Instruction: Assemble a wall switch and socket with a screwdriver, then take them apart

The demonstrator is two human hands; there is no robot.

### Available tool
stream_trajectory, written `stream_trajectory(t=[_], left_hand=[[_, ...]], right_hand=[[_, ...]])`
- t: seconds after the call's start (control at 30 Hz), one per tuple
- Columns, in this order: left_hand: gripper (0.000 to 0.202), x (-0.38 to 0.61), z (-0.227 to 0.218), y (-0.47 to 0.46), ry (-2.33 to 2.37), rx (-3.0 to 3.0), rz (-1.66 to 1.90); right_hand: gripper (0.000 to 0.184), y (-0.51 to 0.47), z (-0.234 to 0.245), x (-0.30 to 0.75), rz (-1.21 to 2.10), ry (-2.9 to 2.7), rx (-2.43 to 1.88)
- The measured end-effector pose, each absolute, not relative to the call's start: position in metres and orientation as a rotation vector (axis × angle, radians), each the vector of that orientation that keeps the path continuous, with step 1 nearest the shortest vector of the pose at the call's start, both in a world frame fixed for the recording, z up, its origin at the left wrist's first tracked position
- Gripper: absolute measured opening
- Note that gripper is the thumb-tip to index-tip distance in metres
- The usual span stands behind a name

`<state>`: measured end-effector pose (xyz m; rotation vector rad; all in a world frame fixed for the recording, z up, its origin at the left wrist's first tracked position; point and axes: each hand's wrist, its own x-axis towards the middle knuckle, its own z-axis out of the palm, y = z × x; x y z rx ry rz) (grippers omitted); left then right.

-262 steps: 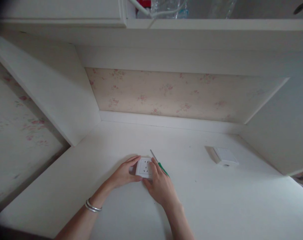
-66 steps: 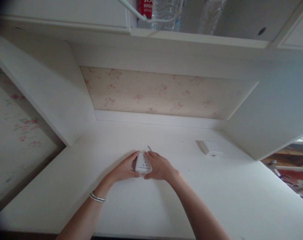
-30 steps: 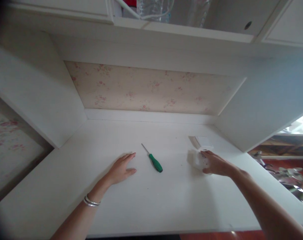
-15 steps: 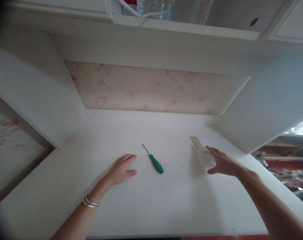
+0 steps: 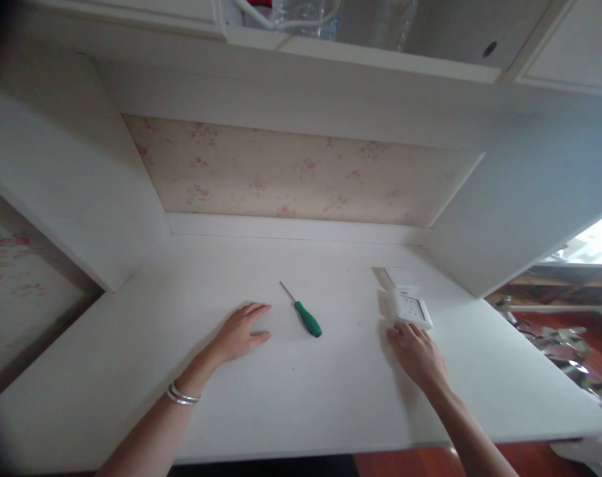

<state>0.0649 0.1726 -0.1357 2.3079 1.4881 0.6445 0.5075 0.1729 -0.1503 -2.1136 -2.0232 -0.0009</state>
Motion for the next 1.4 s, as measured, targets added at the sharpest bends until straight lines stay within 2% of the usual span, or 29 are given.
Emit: stream_trajectory(t=[0.23, 0.6, 0.87, 0.97, 1.07, 1.2, 1.33, 1.4], left_hand=[[0.052, 0.065, -0.134, 0.172, 1.462, 2.309, 0.669], [0.054, 0.065, -0.135, 0.172, 1.477, 2.338, 0.687], [0.054, 0.067, -0.135, 0.171, 1.499, 2.319, 0.678], [0.055, 0.067, -0.134, 0.171, 1.496, 2.314, 0.674], [0.056, 0.067, -0.133, 0.171, 1.501, 2.304, 0.669], [0.055, 0.067, -0.133, 0.170, 1.497, 2.306, 0.678], [0.041, 0.068, -0.133, 0.170, 1.497, 2.294, 0.748], [0.033, 0.069, -0.133, 0.171, 1.495, 2.271, 0.805]], right_hand=[[0.048, 0.188, -0.143, 0.507, -0.057, -1.927, -2.207], [0.056, 0.206, -0.149, 0.522, -0.157, -1.792, -2.349], [0.048, 0.195, -0.138, 0.506, -0.042, -1.754, -2.371], [0.044, 0.185, -0.133, 0.473, 0.111, -1.752, -2.263], [0.043, 0.176, -0.129, 0.425, 0.271, -1.893, -1.912], [0.048, 0.170, -0.123, 0.361, 0.447, -2.093, -1.709], [0.049, 0.174, -0.115, 0.312, 0.463, -2.245, -1.628], [0.043, 0.176, -0.112, 0.291, 0.496, -2.277, -1.554]])
